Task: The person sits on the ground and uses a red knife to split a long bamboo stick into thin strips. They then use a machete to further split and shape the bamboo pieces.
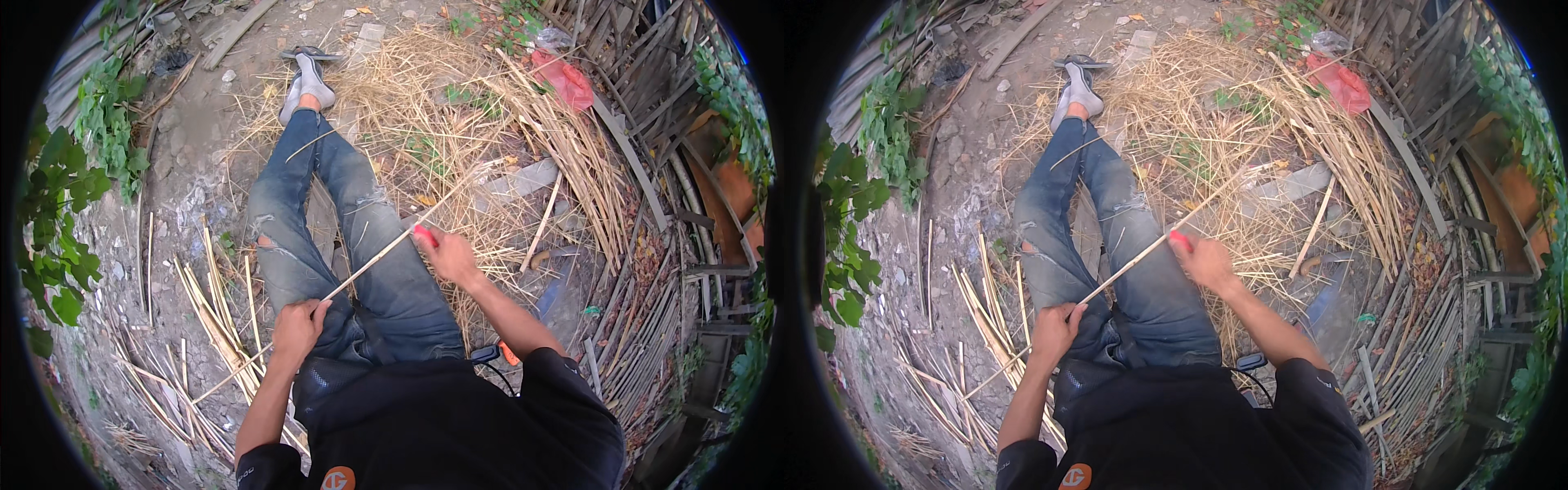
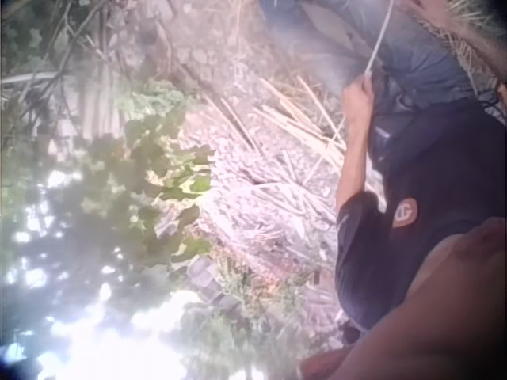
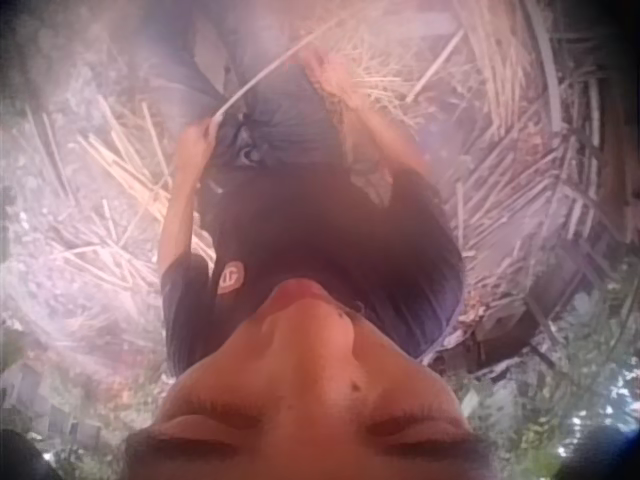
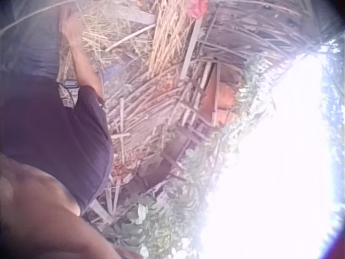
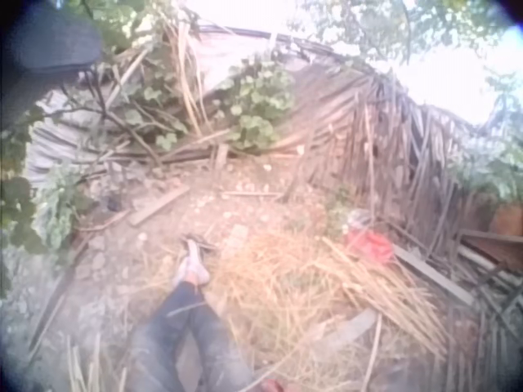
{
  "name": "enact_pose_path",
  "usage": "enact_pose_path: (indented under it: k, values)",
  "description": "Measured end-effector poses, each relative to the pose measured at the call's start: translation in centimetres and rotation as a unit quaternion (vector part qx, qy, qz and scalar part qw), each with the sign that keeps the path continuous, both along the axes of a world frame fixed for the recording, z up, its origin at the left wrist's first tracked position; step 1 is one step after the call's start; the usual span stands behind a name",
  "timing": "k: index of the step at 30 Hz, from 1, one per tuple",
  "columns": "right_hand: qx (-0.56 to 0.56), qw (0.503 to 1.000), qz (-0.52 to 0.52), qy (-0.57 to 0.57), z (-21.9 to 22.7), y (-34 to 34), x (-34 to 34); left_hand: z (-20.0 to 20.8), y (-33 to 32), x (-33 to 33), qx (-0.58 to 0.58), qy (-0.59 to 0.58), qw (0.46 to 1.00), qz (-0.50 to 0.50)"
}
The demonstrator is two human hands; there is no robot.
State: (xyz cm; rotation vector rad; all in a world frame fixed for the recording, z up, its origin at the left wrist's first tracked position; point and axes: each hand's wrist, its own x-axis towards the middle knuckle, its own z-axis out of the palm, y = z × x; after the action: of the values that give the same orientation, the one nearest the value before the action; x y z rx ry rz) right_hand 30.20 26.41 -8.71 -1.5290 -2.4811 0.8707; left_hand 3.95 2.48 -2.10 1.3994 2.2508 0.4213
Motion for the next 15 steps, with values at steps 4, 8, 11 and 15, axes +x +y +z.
enact_pose_path:
  k: [4, 8, 11, 15]
  values:
    - [0.023, 0.996, -0.083, -0.015, -1.8, 5.7, 3.6, 0.0, -0.7, -0.5, 0.005, 0.010, 1.000, -0.004]
    - [0.005, 1.000, 0.027, -0.003, 0.3, 0.5, 0.0, -0.2, -0.1, -0.6, -0.002, 0.017, 1.000, -0.001]
    - [0.039, 0.998, 0.053, 0.000, 0.1, -1.1, -0.7, -0.2, -1.2, -1.3, 0.012, 0.021, 1.000, -0.001]
    - [0.057, 0.982, -0.178, -0.022, -3.9, 9.4, 6.8, 1.2, -3.6, -3.0, 0.022, 0.026, 0.999, -0.005]
